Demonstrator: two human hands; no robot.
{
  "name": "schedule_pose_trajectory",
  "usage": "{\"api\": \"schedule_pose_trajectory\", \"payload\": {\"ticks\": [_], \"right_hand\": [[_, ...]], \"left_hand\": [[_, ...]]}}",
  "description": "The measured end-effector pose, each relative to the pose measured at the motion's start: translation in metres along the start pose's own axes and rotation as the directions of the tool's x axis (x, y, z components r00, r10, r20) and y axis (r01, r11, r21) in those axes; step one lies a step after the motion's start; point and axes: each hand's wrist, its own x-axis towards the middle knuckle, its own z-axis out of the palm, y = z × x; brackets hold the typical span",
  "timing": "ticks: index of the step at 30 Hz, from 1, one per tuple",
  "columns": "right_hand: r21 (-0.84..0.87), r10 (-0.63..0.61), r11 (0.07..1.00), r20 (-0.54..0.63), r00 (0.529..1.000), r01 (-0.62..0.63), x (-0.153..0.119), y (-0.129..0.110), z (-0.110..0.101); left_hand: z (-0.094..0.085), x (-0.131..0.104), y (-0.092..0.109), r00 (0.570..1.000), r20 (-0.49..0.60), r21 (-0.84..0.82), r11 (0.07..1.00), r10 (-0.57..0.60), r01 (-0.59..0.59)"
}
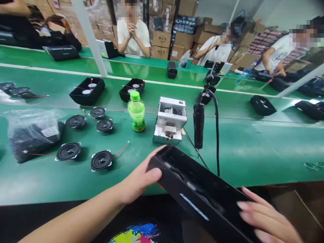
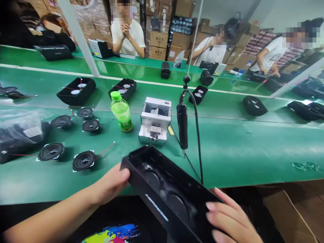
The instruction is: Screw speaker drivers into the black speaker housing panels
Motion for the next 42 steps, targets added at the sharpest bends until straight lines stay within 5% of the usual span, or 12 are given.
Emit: {"api": "schedule_pose_trajectory", "payload": {"ticks": [5, 11, 15, 17, 22, 24, 26, 29, 32, 36, 39, 42], "right_hand": [[-0.178, -0.450, 0.875, 0.040, 0.892, 0.449, 0.098, 0.040, 0.058], [-0.143, -0.573, 0.792, 0.164, 0.803, 0.594, 0.144, 0.065, 0.087], [-0.136, -0.606, 0.750, 0.253, 0.754, 0.648, 0.159, 0.074, 0.097], [-0.154, -0.595, 0.741, 0.299, 0.746, 0.653, 0.167, 0.078, 0.097], [-0.240, -0.499, 0.754, 0.396, 0.771, 0.611, 0.175, 0.072, 0.069], [-0.284, -0.427, 0.817, 0.287, 0.857, 0.502, 0.174, 0.055, 0.056], [-0.202, -0.230, 0.952, 0.019, 0.973, 0.229, 0.176, 0.027, 0.053], [0.284, 0.276, 0.934, -0.183, 0.944, -0.218, 0.190, -0.028, 0.075], [0.662, 0.401, 0.688, -0.007, 0.916, -0.296, 0.212, -0.069, 0.114], [0.594, 0.254, 0.795, -0.142, 0.957, -0.123, 0.219, -0.073, 0.135], [0.473, 0.206, 0.871, -0.111, 0.972, -0.131, 0.203, -0.048, 0.115], [0.401, 0.237, 0.886, 0.042, 0.971, -0.234, 0.190, -0.018, 0.086]], "left_hand": [[-0.042, -0.057, -0.012, 0.965, -0.260, 0.185, 0.979, -0.037, 0.087], [-0.037, -0.119, -0.026, 0.912, -0.407, 0.447, 0.859, -0.053, 0.250], [-0.059, -0.140, -0.012, 0.830, -0.363, 0.886, 0.431, 0.423, 0.168], [-0.085, -0.137, -0.003, 0.787, -0.385, 0.917, 0.292, 0.482, 0.270], [-0.152, -0.111, 0.009, 0.802, -0.559, 0.765, 0.504, 0.212, 0.400], [-0.162, -0.103, 0.018, 0.749, -0.623, 0.691, 0.607, 0.226, 0.393], [-0.156, -0.093, 0.031, 0.702, -0.687, 0.543, 0.774, 0.187, 0.326], [-0.119, -0.069, 0.053, 0.781, -0.624, 0.132, 0.981, -0.031, 0.144], [-0.060, -0.041, 0.063, 0.876, -0.480, 0.003, 0.999, -0.035, 0.041], [-0.007, -0.026, 0.055, 0.957, -0.271, 0.158, 0.985, 0.104, -0.062], [-0.019, -0.033, 0.042, 0.956, -0.122, 0.426, 0.884, 0.267, -0.193], [-0.059, -0.045, 0.025, 0.925, -0.122, 0.735, 0.659, 0.360, -0.159]]}}
